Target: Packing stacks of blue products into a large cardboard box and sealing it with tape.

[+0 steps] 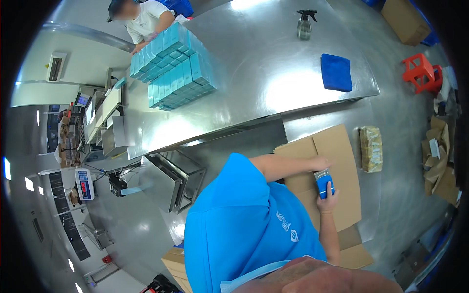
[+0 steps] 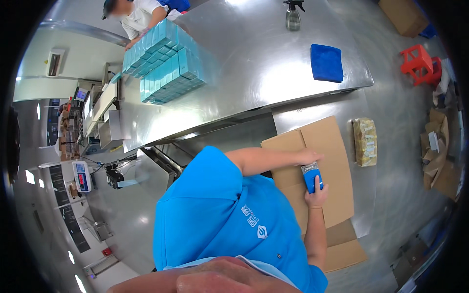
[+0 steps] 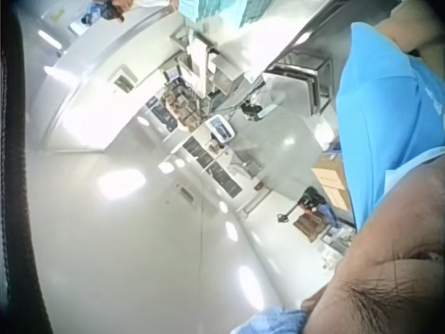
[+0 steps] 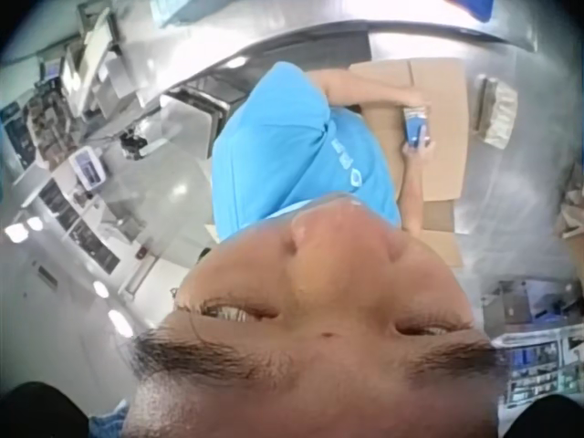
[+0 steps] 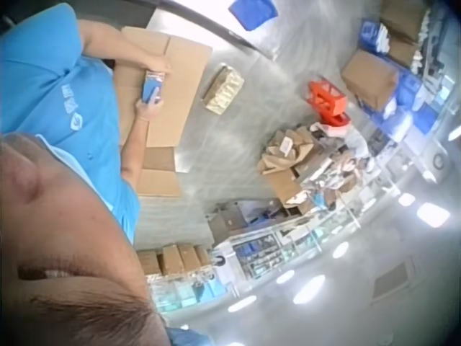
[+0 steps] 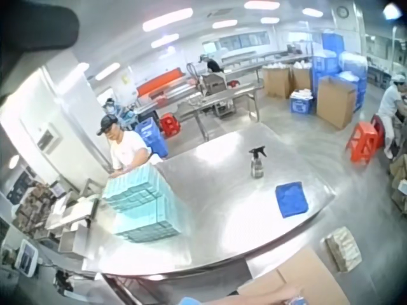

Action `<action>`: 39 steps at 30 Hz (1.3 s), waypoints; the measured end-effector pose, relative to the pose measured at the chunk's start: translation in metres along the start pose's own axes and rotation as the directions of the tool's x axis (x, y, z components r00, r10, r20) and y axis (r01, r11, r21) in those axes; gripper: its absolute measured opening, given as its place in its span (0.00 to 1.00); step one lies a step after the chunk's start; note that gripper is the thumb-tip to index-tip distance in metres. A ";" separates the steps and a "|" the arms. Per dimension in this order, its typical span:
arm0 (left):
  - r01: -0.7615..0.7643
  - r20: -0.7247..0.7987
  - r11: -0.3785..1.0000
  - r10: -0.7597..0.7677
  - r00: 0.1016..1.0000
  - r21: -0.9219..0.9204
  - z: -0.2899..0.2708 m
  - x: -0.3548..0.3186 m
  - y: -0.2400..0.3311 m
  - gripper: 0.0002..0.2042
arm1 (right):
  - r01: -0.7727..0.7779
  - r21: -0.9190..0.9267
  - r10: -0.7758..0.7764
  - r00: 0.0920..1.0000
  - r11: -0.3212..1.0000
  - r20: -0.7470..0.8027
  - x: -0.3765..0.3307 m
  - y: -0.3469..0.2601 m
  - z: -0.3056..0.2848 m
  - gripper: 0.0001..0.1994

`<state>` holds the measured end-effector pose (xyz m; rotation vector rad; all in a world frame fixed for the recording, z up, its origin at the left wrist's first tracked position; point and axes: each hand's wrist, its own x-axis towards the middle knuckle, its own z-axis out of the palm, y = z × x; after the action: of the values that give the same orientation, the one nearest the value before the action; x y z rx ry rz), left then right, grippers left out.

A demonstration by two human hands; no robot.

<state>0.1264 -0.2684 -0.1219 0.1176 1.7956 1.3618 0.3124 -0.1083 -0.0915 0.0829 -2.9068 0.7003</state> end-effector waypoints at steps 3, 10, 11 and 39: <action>0.204 0.129 0.973 -0.190 0.973 -0.106 -0.001 -0.015 0.033 0.20 | -0.103 -0.011 0.103 0.995 0.995 0.012 -0.020 0.003 0.007 0.48; -0.292 0.136 0.745 0.265 0.955 0.599 -0.033 0.014 -0.002 0.08 | -0.158 0.050 0.154 0.985 0.986 0.071 0.006 -0.012 0.005 0.45; -0.415 0.128 0.583 0.469 0.874 0.699 -0.050 0.011 -0.004 0.06 | -0.184 0.049 0.178 0.979 0.982 0.104 0.015 -0.018 0.004 0.45; 0.156 -0.156 0.892 -0.098 0.983 0.425 -0.165 0.087 -0.064 0.27 | -0.144 -0.375 0.361 0.703 0.916 0.612 0.225 -0.157 -0.032 0.46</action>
<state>-0.0129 -0.3703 -0.2179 0.1485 2.1578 0.8722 0.1079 -0.2375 0.0424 -0.1455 -3.7556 0.2637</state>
